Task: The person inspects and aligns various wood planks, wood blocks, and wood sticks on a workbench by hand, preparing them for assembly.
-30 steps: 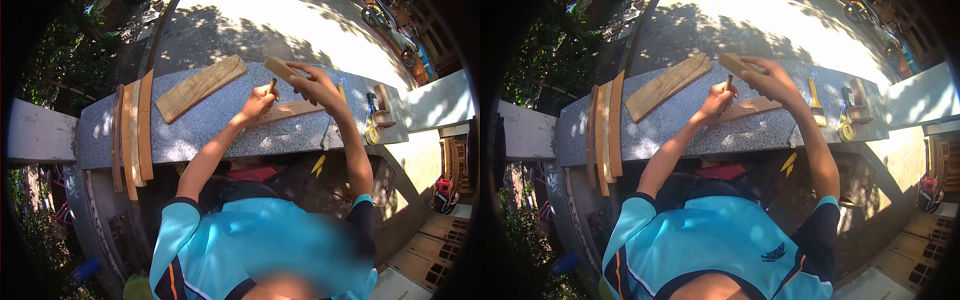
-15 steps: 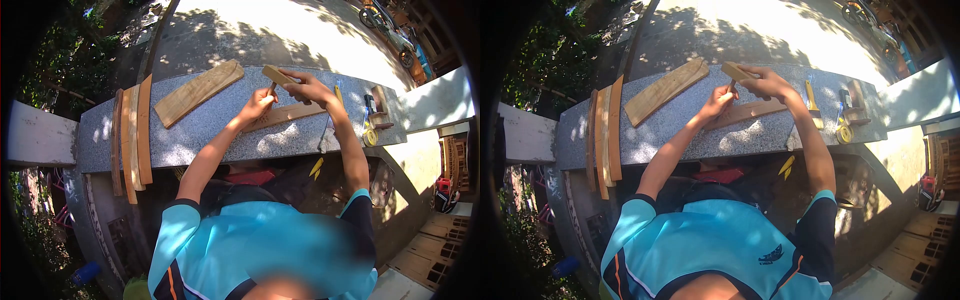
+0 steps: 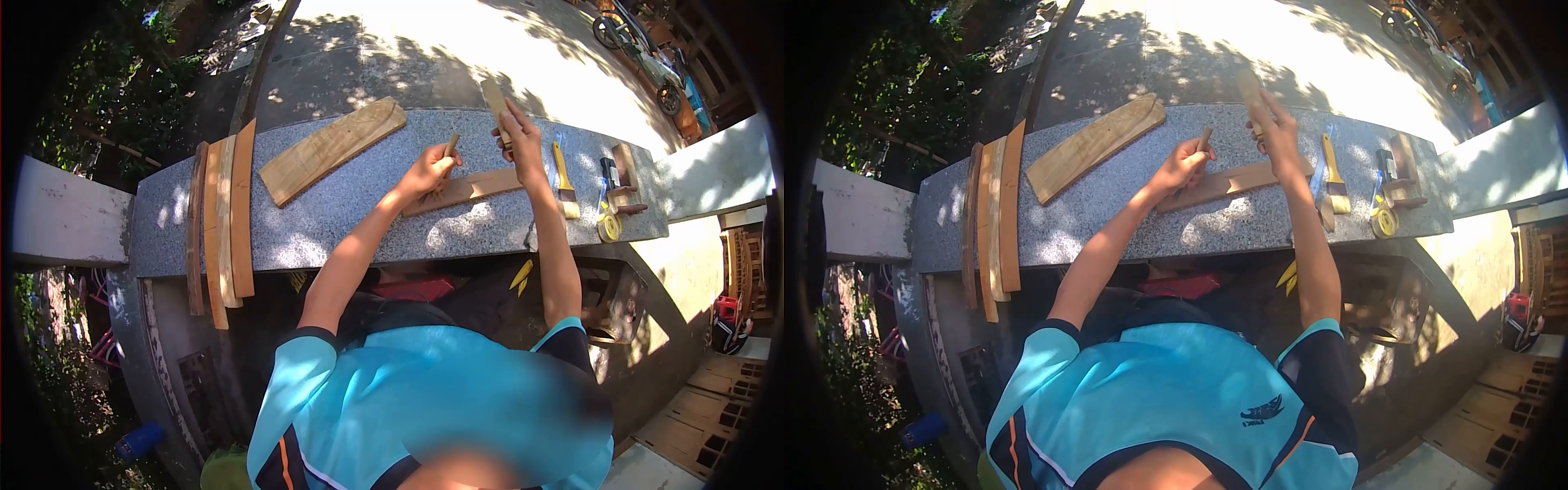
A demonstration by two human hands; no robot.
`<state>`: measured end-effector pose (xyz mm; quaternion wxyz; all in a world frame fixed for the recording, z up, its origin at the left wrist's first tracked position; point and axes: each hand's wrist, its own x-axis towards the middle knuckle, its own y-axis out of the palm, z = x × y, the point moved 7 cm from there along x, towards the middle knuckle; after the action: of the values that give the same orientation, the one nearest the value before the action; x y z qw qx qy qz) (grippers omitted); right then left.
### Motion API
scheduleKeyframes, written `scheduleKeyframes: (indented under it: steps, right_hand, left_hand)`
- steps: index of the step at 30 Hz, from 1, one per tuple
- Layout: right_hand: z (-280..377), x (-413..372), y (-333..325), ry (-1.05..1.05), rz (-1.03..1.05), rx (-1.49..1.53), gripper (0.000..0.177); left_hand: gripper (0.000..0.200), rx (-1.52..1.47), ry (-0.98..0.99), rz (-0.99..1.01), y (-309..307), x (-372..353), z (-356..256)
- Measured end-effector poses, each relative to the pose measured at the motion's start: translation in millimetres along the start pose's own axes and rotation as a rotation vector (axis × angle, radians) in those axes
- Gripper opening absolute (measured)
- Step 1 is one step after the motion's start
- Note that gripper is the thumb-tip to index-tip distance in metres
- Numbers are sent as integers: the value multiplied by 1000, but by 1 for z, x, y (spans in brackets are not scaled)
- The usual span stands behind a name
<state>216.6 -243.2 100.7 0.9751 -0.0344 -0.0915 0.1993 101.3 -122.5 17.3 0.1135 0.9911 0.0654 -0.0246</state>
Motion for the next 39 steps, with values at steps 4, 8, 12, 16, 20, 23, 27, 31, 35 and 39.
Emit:
scheduleKeyframes:
  steps: [4, 8, 12, 16, 20, 23, 27, 31, 35, 39]
  right_hand:
    - [-60, -29, 24, -104, 158, -92, 42]
    - [-65, -37, 15, 130, -52, 120, 38]
    - [-68, -35, 13, 91, 8, 198, 39]
    - [-67, -35, 16, 58, -9, 176, 39]
    - [-72, -32, 15, 99, 23, 52, 37]
    - [-76, -27, 15, -40, -88, -143, 40]
    - [-58, -34, 21, -125, -168, -244, 41]
    - [-41, -37, 26, -205, -189, -362, 41]
    - [-45, -35, 25, -208, -221, -383, 43]
    - [-42, -40, 26, -211, -282, -404, 43]
  left_hand:
    - [14, -360, -112, -1, -6, -4, 0]
    - [19, -258, -86, 5, -37, -24, -9]
    - [25, 802, 223, 83, -30, -60, -34]
    - [27, 1145, 445, 48, -9, -101, -38]
    - [23, 1287, 499, -31, 14, -114, -33]
    - [26, 1329, 481, -71, 16, -115, -19]
    - [28, 1394, 469, -127, 22, -117, -21]
    - [27, 1372, 400, -121, 9, -106, -27]
    - [33, 1255, 60, 66, -5, -84, -30]
    - [32, 1241, 157, 213, -12, -61, -29]
